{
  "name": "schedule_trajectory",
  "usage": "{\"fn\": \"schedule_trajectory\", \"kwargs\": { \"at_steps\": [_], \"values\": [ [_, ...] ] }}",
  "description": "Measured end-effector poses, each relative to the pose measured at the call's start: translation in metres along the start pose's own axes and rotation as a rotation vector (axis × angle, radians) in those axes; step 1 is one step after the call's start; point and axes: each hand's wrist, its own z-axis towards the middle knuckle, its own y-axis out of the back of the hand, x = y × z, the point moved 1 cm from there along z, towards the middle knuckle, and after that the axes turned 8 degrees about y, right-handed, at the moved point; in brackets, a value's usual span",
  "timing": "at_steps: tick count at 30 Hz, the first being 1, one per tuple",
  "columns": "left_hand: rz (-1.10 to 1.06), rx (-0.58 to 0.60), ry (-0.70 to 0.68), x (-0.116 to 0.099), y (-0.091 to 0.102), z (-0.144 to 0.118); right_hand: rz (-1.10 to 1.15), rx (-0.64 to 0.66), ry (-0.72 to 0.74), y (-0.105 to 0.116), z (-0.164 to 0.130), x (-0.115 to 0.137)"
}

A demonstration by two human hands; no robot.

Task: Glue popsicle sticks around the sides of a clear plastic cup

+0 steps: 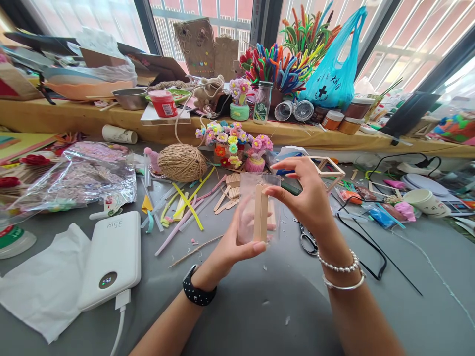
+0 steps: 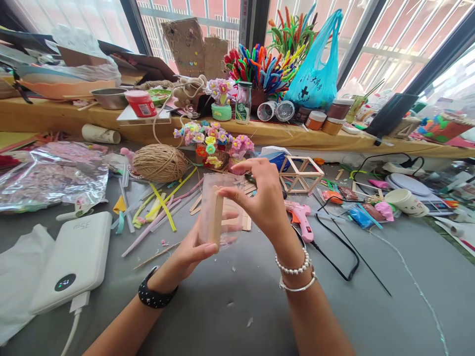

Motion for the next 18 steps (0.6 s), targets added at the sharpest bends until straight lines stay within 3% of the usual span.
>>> {"fn": "schedule_trajectory", "kwargs": {
  "at_steps": [3, 6, 13, 18],
  "values": [
    [-0.001, 0.037, 0.003, 0.001, 0.004, 0.000, 0.085, 0.102, 0.013, 0.002, 0.001, -0.001],
    [0.006, 0.014, 0.007, -0.001, 0.008, 0.000, 0.224, 0.130, -0.065, 0.003, 0.000, -0.005],
    [-0.020, -0.153, -0.068, -0.007, 0.012, 0.004, 0.335, 0.061, -0.176, 0.005, -0.003, -0.019],
    [-0.072, -0.161, -0.130, -0.004, 0.016, 0.008, 0.324, 0.012, -0.225, 0.004, -0.005, -0.025]
  ]
}}
